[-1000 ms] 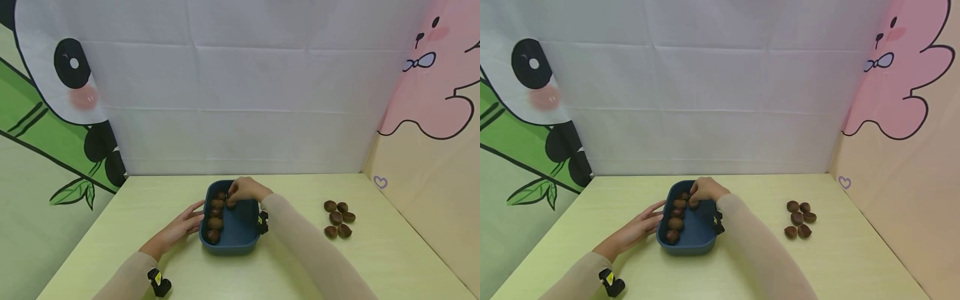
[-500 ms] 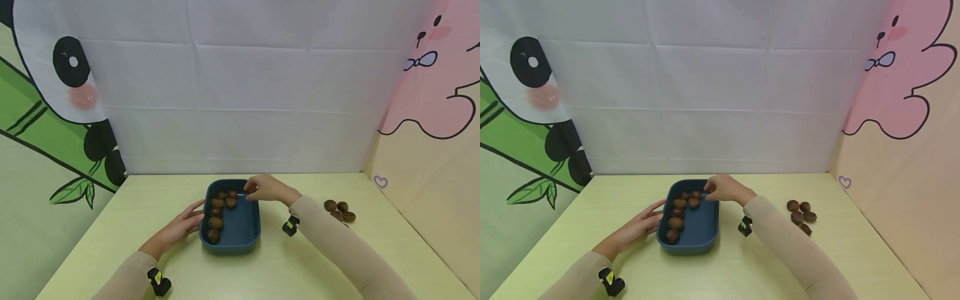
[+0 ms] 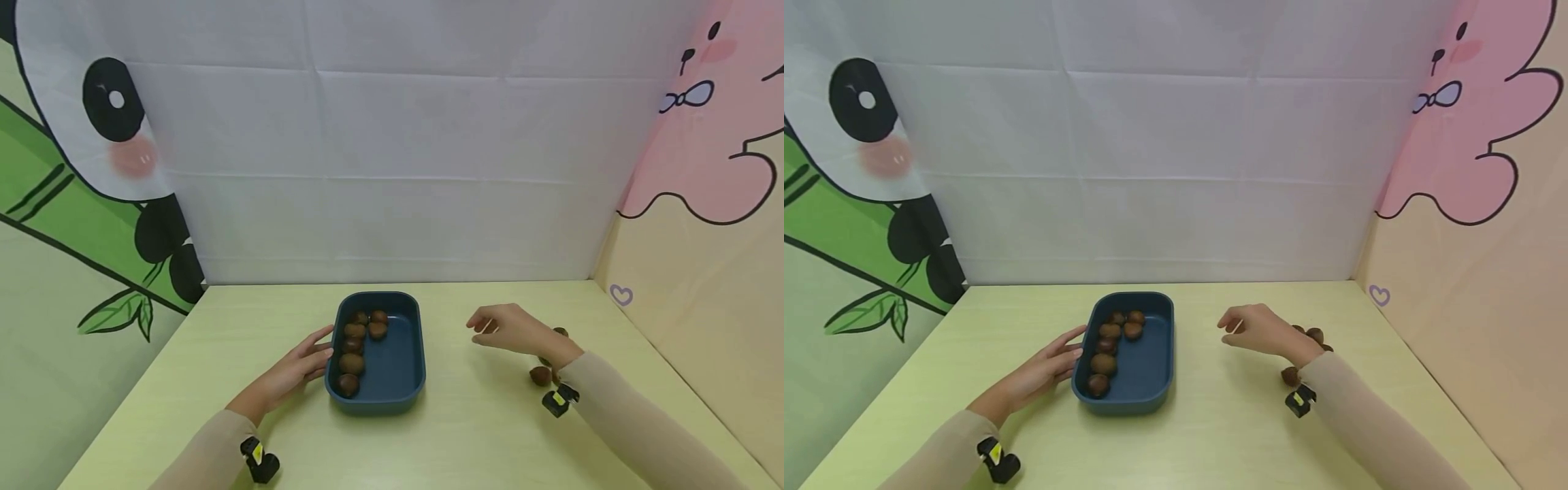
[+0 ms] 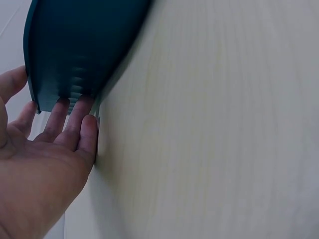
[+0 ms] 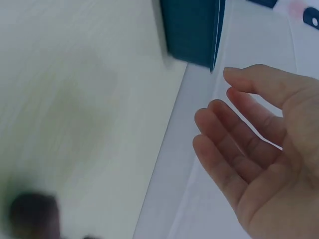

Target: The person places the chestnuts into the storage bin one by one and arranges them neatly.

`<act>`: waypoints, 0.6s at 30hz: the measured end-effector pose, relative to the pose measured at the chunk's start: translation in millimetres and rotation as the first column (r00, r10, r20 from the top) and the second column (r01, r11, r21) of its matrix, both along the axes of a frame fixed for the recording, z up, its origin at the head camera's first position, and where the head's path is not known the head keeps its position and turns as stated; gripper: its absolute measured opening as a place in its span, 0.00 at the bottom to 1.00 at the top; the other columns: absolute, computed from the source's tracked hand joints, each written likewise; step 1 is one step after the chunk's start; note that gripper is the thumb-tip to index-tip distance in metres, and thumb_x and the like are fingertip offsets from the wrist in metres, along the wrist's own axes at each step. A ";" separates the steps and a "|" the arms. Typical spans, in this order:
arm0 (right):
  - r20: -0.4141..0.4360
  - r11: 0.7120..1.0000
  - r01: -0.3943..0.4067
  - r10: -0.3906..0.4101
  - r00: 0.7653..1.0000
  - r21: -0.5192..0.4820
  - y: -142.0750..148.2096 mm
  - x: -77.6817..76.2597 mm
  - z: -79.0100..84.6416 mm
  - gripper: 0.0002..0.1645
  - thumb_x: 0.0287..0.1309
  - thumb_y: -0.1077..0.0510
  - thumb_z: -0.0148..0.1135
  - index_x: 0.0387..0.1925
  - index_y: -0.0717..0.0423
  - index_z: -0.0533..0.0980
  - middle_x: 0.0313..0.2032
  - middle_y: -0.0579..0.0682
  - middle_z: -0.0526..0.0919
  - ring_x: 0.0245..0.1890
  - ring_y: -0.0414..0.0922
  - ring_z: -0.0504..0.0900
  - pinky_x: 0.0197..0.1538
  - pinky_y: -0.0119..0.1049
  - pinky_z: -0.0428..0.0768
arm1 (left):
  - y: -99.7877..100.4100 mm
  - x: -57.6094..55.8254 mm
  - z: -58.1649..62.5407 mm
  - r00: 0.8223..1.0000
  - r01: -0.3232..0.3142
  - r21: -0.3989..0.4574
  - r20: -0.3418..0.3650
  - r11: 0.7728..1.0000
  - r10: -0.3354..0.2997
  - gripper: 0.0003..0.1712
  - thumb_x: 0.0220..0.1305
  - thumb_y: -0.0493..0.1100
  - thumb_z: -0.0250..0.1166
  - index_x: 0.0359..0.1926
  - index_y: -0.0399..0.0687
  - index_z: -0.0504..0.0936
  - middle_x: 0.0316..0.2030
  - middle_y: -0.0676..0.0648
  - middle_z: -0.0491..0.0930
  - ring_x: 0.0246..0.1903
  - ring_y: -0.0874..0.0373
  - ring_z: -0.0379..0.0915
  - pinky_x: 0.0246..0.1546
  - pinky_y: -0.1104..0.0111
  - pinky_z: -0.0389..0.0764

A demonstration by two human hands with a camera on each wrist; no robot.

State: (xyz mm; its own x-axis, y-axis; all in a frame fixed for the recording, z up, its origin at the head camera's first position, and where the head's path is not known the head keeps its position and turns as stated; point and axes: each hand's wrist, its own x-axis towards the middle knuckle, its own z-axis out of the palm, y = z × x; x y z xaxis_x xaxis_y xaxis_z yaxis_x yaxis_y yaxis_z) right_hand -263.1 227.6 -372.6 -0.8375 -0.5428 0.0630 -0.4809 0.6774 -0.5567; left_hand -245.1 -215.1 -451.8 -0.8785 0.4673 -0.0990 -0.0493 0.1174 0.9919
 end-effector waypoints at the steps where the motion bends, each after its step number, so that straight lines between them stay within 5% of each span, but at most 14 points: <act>1: 0.005 1.000 0.012 -0.012 1.000 -0.003 8.4 2.6 -1.2 0.13 0.65 0.56 0.67 0.49 0.53 0.81 0.43 0.46 0.84 0.43 0.44 0.84 0.45 0.39 0.83 | -0.6 0.2 0.2 1.000 -0.002 -0.001 0.000 1.000 0.002 0.40 0.78 0.49 0.54 0.81 0.53 0.43 0.75 0.31 0.48 0.71 0.38 0.56 0.71 0.51 0.59; 11: 0.013 0.994 0.087 -0.088 0.996 0.059 77.4 31.3 -23.8 0.18 0.61 0.53 0.71 0.49 0.57 0.81 0.42 0.47 0.85 0.42 0.44 0.83 0.45 0.42 0.82 | -1.1 0.4 0.9 1.000 -0.010 -0.007 0.003 1.000 0.010 0.40 0.78 0.50 0.54 0.81 0.54 0.43 0.75 0.32 0.49 0.71 0.39 0.57 0.70 0.51 0.59; 18: -0.021 0.997 0.042 -0.041 0.999 0.059 100.3 39.0 -45.4 0.22 0.56 0.49 0.75 0.48 0.56 0.82 0.43 0.45 0.85 0.42 0.44 0.83 0.43 0.39 0.82 | -0.3 1.1 0.4 1.000 -0.006 0.004 0.008 1.000 0.006 0.40 0.79 0.49 0.53 0.81 0.53 0.43 0.75 0.31 0.48 0.71 0.39 0.56 0.70 0.51 0.59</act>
State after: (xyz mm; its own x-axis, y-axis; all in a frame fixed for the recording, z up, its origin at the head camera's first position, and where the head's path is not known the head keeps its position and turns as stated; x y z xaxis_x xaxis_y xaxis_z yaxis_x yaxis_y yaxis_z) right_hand -224.1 327.9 -418.1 -0.8582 -0.5110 0.0485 -0.4623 0.7283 -0.5058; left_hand -243.9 -215.4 -451.4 -0.8806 0.4622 -0.1044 -0.0580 0.1135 0.9918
